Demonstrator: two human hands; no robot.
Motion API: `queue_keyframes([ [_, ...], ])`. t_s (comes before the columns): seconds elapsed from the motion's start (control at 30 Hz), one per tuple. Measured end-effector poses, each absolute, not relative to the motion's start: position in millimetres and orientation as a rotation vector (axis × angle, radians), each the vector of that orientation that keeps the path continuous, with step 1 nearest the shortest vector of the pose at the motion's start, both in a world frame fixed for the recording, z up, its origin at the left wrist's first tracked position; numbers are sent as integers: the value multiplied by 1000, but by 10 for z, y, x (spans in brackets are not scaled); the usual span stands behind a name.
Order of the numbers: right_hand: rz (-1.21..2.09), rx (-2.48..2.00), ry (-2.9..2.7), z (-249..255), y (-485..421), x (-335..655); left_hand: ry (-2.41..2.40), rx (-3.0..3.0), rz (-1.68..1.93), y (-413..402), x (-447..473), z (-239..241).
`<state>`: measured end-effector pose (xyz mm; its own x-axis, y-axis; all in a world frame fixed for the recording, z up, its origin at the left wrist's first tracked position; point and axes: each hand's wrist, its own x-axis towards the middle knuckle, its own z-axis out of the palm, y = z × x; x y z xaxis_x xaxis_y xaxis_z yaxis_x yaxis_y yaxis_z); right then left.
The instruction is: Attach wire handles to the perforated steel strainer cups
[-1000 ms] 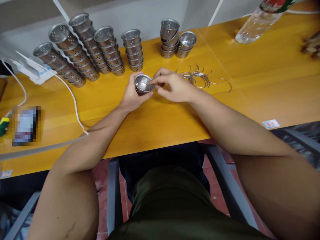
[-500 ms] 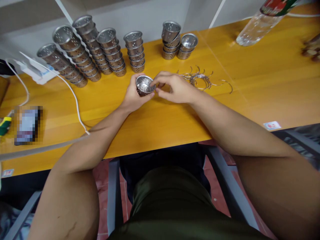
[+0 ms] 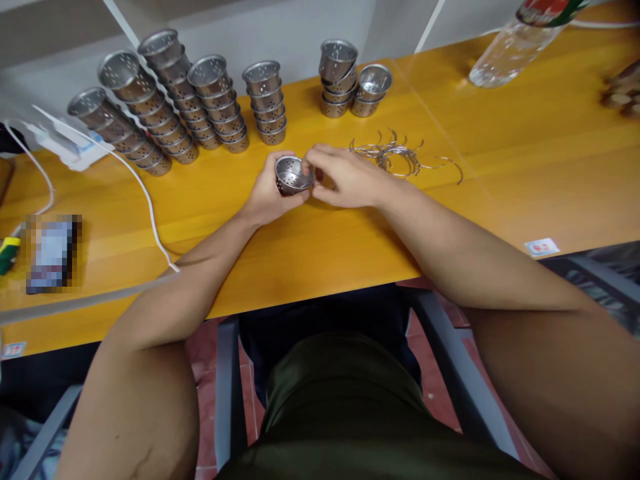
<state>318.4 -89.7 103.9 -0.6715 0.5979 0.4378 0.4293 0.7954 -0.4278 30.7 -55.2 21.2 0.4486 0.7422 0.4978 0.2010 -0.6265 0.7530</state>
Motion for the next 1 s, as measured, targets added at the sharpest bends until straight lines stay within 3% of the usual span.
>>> queue_keyframes([
  [1.0, 544, -695, -2266, 1030, -840, 3209, 754, 2075, 1237, -331, 254, 47],
])
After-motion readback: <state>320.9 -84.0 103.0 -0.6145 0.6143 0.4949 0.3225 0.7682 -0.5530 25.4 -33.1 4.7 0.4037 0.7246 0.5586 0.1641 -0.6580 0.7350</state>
